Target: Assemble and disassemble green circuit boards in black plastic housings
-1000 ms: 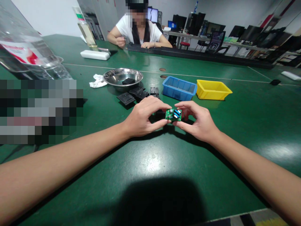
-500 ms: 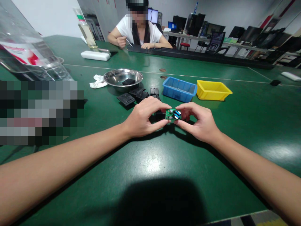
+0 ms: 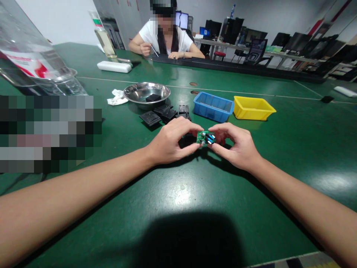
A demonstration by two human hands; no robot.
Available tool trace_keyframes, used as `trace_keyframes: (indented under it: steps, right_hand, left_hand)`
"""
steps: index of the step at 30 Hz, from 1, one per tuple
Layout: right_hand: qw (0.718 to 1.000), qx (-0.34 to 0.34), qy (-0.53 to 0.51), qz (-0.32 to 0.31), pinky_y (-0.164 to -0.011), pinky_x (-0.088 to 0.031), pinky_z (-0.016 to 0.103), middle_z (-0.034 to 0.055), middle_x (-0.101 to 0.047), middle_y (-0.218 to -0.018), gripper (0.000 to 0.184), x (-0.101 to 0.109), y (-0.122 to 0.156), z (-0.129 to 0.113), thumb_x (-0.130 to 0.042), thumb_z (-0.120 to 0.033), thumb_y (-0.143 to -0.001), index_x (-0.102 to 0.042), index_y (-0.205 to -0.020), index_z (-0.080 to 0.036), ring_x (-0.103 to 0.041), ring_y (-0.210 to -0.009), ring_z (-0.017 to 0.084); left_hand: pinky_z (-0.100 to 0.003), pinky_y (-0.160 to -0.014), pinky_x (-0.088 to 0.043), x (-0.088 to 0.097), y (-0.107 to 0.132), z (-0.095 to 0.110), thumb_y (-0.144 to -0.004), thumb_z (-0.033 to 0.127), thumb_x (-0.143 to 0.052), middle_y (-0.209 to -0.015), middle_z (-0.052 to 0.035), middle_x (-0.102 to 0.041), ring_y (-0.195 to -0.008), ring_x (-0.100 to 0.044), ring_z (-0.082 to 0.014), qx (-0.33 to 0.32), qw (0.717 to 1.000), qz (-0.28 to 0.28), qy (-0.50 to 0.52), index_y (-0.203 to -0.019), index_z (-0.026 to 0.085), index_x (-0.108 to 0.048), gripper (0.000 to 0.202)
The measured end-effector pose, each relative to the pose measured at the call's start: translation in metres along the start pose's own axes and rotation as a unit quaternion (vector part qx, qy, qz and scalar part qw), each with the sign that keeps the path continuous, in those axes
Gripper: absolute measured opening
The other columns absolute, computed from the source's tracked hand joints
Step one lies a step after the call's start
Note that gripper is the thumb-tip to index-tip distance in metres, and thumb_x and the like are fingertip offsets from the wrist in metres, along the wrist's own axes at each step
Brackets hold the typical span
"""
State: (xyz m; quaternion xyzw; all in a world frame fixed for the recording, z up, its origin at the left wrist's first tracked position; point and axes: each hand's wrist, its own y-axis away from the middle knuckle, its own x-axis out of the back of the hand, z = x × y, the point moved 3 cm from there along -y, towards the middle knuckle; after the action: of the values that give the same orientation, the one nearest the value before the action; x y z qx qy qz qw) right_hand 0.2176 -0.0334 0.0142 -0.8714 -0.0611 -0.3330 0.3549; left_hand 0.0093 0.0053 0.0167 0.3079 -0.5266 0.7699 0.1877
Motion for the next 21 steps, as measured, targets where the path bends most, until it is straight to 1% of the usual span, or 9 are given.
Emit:
trace_keyframes:
  steps: [5,9,15,18,21]
  right_hand:
    - [1.0,0.01,-0.002,-0.005,-0.063,-0.052,0.027,-0.0006,-0.069,-0.08,0.024,-0.0007,-0.0005,-0.0015,-0.073,-0.027,-0.089,-0.068,-0.112,-0.021,-0.062,-0.065,0.013]
    - [1.0,0.012,-0.007,-0.007,-0.062,-0.051,0.026,-0.0008,-0.068,-0.079,0.023,-0.0005,-0.001,-0.0027,-0.073,-0.027,-0.09,-0.067,-0.112,-0.02,-0.061,-0.065,0.013]
    - [1.0,0.017,-0.022,-0.002,-0.061,-0.05,0.026,-0.0013,-0.065,-0.076,0.019,-0.0004,-0.0018,-0.0044,-0.074,-0.026,-0.088,-0.066,-0.103,-0.018,-0.06,-0.062,0.012]
    - [0.999,-0.004,-0.035,-0.002,-0.061,-0.051,0.027,0.0,-0.066,-0.078,0.019,-0.0008,-0.0015,-0.0026,-0.074,-0.026,-0.087,-0.066,-0.102,-0.018,-0.06,-0.063,0.013]
    - [0.999,-0.014,-0.039,-0.003,-0.062,-0.051,0.027,0.0005,-0.067,-0.079,0.019,-0.0007,-0.0014,-0.0012,-0.074,-0.027,-0.087,-0.067,-0.102,-0.018,-0.061,-0.063,0.013]
  left_hand:
    - [-0.031,-0.083,-0.051,-0.0009,0.0001,-0.0002,-0.094,0.031,-0.066,-0.093,-0.0055,-0.073,-0.086,-0.065,-0.0177,-0.002,1.0,-0.007,0.0,-0.111,0.016,-0.066,0.022]
    - [-0.03,-0.083,-0.052,-0.0002,-0.0004,0.0001,-0.094,0.031,-0.067,-0.094,-0.0061,-0.073,-0.086,-0.065,-0.0177,-0.018,1.0,0.003,0.005,-0.113,0.016,-0.066,0.024]
    - [-0.03,-0.084,-0.053,0.0004,0.0006,0.0005,-0.094,0.029,-0.071,-0.097,-0.0067,-0.073,-0.089,-0.066,-0.0178,-0.055,0.998,0.023,-0.001,-0.116,0.015,-0.064,0.027]
    - [-0.031,-0.086,-0.053,0.0016,0.0003,0.0023,-0.094,0.028,-0.071,-0.098,-0.0073,-0.074,-0.091,-0.067,-0.0182,-0.068,0.997,0.035,-0.005,-0.111,0.016,-0.065,0.022]
    - [-0.032,-0.088,-0.053,0.0025,-0.0003,0.0041,-0.095,0.023,-0.069,-0.097,-0.0078,-0.074,-0.091,-0.067,-0.0183,-0.08,0.996,0.033,-0.014,-0.105,0.016,-0.065,0.013]
